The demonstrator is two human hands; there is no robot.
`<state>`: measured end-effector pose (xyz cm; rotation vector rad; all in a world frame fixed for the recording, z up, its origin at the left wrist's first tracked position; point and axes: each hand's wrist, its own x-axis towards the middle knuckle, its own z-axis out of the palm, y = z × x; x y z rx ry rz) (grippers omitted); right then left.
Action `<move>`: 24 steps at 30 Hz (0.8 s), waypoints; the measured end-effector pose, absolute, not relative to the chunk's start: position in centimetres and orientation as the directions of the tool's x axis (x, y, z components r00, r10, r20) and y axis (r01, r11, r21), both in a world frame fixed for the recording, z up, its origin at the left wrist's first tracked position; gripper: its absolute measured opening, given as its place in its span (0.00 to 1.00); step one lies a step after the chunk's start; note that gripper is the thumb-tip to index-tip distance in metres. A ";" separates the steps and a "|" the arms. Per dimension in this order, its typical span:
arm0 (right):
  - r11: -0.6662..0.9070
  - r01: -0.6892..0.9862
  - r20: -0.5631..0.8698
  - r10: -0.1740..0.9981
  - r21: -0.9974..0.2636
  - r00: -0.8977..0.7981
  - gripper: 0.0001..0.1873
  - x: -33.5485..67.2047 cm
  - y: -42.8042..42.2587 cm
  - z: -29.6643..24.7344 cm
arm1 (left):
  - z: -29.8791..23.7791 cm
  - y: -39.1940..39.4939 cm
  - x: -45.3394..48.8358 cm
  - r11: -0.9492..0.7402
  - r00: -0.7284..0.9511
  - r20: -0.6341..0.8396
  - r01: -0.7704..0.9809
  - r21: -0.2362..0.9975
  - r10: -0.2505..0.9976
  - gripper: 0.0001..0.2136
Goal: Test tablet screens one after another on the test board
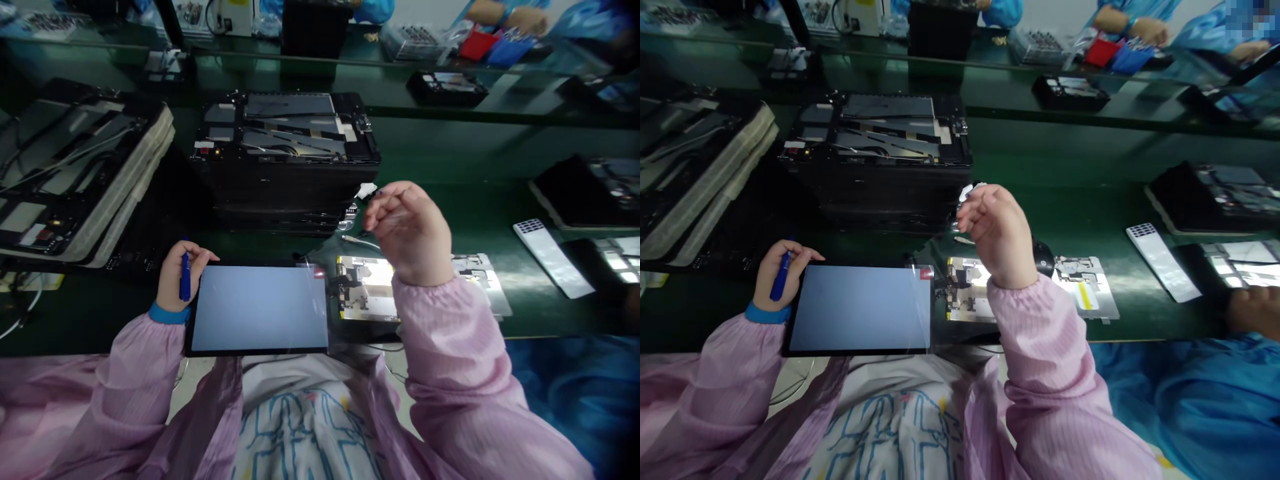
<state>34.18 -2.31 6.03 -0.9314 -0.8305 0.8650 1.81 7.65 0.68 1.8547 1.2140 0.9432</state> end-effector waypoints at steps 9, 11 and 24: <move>0.512 0.147 0.488 0.856 -0.846 -0.172 0.18 26.5 -8.4 4.4 | 0.6 7.8 1.7 -0.304 0.297 0.185 0.427 0.852 0.937 0.08; 0.603 0.220 0.521 0.784 -0.767 -0.337 0.23 25.2 -9.4 4.1 | 0.7 7.8 1.8 -0.310 0.298 0.192 0.421 0.852 0.935 0.08; 0.695 0.174 0.277 0.485 -0.697 -0.829 0.25 19.8 -12.6 3.7 | 0.6 7.9 1.9 -0.323 0.298 0.203 0.441 0.837 0.933 0.07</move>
